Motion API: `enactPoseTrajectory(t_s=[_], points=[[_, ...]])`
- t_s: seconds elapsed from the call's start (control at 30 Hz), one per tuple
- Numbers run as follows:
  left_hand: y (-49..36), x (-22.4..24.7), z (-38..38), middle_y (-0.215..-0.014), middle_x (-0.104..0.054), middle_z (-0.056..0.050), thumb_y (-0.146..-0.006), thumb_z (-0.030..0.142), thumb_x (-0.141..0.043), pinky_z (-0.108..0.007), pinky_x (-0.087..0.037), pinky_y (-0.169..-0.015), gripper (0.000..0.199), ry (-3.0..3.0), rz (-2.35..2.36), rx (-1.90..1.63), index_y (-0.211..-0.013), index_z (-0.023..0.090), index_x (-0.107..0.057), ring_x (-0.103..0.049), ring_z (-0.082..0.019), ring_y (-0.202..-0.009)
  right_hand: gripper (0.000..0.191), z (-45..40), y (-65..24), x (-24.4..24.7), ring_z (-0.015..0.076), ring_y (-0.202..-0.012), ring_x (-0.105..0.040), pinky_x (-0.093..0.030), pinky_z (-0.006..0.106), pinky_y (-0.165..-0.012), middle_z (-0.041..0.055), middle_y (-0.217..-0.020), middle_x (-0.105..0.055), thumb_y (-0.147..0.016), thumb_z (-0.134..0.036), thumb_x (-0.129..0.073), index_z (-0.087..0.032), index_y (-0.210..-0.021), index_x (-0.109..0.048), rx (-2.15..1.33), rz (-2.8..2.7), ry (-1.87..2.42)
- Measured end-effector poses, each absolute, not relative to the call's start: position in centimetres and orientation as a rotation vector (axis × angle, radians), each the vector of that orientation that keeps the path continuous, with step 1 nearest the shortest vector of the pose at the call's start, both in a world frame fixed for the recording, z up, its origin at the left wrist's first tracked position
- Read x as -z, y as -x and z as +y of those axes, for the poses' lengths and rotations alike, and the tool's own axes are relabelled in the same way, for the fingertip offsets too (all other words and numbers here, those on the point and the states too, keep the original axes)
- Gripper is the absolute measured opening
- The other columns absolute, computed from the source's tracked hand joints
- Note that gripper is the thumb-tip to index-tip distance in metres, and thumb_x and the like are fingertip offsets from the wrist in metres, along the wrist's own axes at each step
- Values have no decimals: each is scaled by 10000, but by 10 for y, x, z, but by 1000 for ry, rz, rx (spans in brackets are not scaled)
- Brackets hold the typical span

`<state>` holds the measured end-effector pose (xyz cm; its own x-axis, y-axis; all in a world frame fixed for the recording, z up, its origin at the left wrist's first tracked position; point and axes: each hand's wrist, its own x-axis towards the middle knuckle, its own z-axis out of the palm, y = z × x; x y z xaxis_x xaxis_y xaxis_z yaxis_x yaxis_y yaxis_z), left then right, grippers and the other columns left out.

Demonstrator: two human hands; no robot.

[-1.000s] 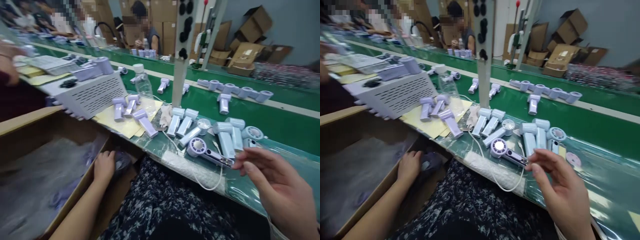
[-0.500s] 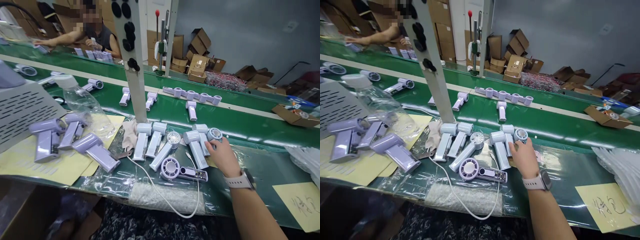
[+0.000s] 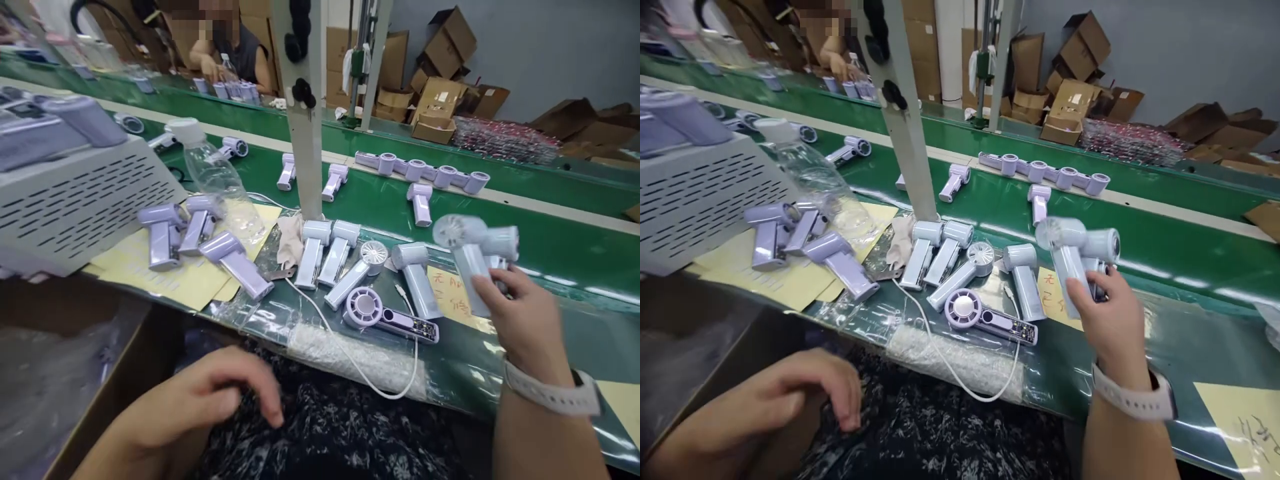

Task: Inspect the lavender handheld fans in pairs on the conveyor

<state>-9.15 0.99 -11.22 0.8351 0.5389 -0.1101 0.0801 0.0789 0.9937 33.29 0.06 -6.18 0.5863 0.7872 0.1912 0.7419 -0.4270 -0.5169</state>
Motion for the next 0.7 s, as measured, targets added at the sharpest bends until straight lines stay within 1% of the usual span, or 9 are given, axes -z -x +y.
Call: enactPoseTrajectory(t_s=[0.07, 0.13, 0.17, 0.27, 0.33, 0.4, 0.47, 0.57, 0.7], points=[[31, 92, 7, -1122, -801, -92, -1019, 494, -541, -351, -576, -958, 378, -1264, 440, -664, -1202, 253, -767, -749, -229, -1000, 537, -17, -299, 57, 456, -1291, -612, -514, 589, -1001, 197, -1452, -629, -801, -611, -571, -179, -1024, -799, -108, -1297, 1956], [-32, 87, 8, -1487, -626, -118, -797, 638, -781, -424, -440, -1196, 750, -1144, 348, -819, -1431, 273, -616, -591, -300, -1364, 477, -33, -260, 56, 446, -1337, -587, -507, 609, -1041, 179, -1530, -569, -826, -579, -651, -199, -1070, -804, -134, -1469, 1719], [-58, 89, 9, -1474, -633, -114, -700, 713, -810, -440, -438, -1202, 831, -1035, 316, -945, -1384, 272, -643, -574, -323, -1382, 464, -40, -243, 56, 450, -1383, -547, -491, 625, -1074, 183, -1563, -532, -845, -550, -672, -193, -1113, -798, -133, -1557, 1662], [-98, 96, 12, -1180, -769, -71, -750, 769, -715, -452, -456, -1193, 613, -769, 323, -1060, -1058, 240, -757, -635, -314, -1308, 559, -47, -218, 56, 446, -1501, -412, -467, 644, -1123, 184, -1646, -419, -920, -502, -664, -190, -1385, -682, -227, -1806, 1583], [-95, 98, 15, -987, -792, -32, -742, 704, -776, -429, -472, -1182, 502, -741, 338, -1056, -908, 231, -758, -677, -294, -1247, 575, -41, -224, 52, 393, -1469, -480, -520, 589, -1094, 167, -1621, -467, -982, -489, -607, -220, -1490, -590, -367, -1924, 1519], [-79, 97, 17, -971, -796, -26, -703, 640, -849, -429, -494, -1162, 452, -763, 345, -1038, -844, 222, -750, -691, -297, -1228, 435, -23, -243, 50, 301, -1309, -642, -582, 499, -1023, 140, -1463, -638, -1060, -414, -486, -230, -1425, -634, -358, -1996, 1549], [-62, 95, 17, -1124, -792, -56, -675, 638, -870, -473, -518, -1131, 473, -775, 345, -996, -826, 210, -738, -680, -328, -1250, 347, 3, -262, 55, 269, -1235, -672, -572, 483, -1019, 130, -1317, -720, -1076, -280, -428, -204, -1206, -741, -158, -2037, 1691], [-48, 94, 14, -1312, -736, -112, -641, 679, -870, -533, -516, -1116, 540, -804, 355, -967, -815, 190, -721, -646, -371, -1300, 103, 43, -279, 74, 408, -1452, -451, -384, 629, -1173, 189, -1480, -597, -895, -144, -680, -151, -854, -773, 26, -2123, 1790], [-49, 95, 11, -1369, -699, -133, -642, 675, -873, -598, -468, -1150, 550, -873, 297, -1009, -826, 178, -724, -608, -403, -1343, 114, 56, -285, 98, 456, -1521, -331, -284, 669, -1210, 217, -1605, -464, -762, -19, -709, -120, -793, -754, 52, -2255, 1804]])
